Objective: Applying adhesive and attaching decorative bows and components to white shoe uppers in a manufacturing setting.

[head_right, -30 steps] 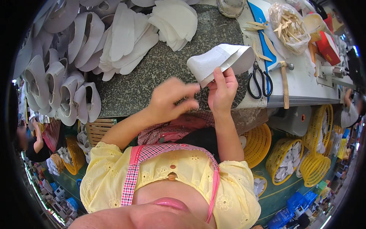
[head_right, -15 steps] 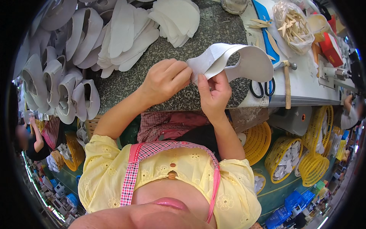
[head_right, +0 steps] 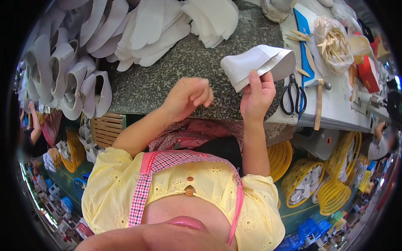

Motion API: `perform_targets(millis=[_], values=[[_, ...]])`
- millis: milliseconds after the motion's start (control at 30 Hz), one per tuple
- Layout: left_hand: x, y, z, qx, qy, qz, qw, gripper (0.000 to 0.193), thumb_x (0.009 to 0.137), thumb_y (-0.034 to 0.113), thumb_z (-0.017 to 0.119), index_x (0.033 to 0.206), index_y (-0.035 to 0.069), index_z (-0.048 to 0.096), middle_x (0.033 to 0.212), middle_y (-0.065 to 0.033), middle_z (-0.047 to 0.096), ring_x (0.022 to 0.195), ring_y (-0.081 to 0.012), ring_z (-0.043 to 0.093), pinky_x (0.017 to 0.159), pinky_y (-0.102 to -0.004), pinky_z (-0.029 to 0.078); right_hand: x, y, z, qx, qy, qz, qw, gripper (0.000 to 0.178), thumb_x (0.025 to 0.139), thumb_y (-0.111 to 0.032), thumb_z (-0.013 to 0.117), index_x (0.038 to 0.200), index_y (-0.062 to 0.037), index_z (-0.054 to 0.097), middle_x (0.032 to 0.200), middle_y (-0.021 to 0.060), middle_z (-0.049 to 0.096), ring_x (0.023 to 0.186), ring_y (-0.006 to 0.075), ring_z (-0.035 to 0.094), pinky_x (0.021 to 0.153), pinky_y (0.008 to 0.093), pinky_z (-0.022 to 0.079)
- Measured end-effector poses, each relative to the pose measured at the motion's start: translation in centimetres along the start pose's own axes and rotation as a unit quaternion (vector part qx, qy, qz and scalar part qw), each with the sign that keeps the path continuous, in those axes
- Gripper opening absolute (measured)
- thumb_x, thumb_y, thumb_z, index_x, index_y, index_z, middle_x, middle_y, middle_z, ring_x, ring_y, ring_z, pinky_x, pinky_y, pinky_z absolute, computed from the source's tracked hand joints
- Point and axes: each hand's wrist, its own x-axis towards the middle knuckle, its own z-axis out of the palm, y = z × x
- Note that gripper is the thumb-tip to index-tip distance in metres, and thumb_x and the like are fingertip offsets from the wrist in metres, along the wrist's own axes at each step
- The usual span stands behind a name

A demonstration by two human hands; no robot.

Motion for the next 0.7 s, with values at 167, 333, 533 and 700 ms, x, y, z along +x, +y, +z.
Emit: perform_targets(millis=[167,333,533,700], values=[[0.1,2.1,2.4,-0.047,0.152,-0.004,0.987,0.021,0.084,0.016,0.051,0.067,0.003,0.051,0.062,-0.0041,0.051,0.061,-0.0123,0.049,0.057,-0.0241,0.040,-0.2,1.8,-1.3,-0.069,-0.046,-0.001,0.997,0.030,0.086,-0.007,0.048,0.112,0.0058,0.044,0.107,0.0124,0.054,0.096,0.0203,0.055,0.083,0.0335,0.045],[-0.1,1.1,-0.1,-0.063,0.010,0.019,0.998,0.013,0.081,0.010,0.050,0.072,0.002,0.052,0.061,-0.0032,0.050,0.059,-0.0100,0.048,0.057,-0.0224,0.039,-0.1,1.8,-1.5,-0.046,-0.046,0.018,0.998,0.031,0.086,-0.007,0.048,0.114,0.0059,0.043,0.109,0.0126,0.053,0.097,0.0204,0.055,0.084,0.0336,0.044],[-0.9,1.3,-0.6,0.133,-0.003,0.027,0.991,0.015,0.077,0.008,0.055,0.064,0.002,0.051,0.058,-0.0036,0.050,0.059,-0.0099,0.048,0.054,-0.0238,0.038,-0.2,0.9,-1.1,0.038,-0.050,0.050,0.997,0.034,0.087,-0.006,0.045,0.118,0.0051,0.039,0.114,0.0135,0.050,0.104,0.0234,0.052,0.088,0.0356,0.042],[-1.0,1.2,0.6,0.388,0.074,0.248,0.885,0.003,0.073,0.003,0.060,0.073,0.000,0.059,0.068,-0.0048,0.057,0.060,-0.0100,0.051,0.055,-0.0234,0.039,-0.7,0.4,-0.3,0.120,-0.068,0.139,0.981,0.029,0.087,-0.006,0.045,0.115,0.0020,0.040,0.112,0.0121,0.051,0.099,0.0223,0.054,0.083,0.0368,0.046]])
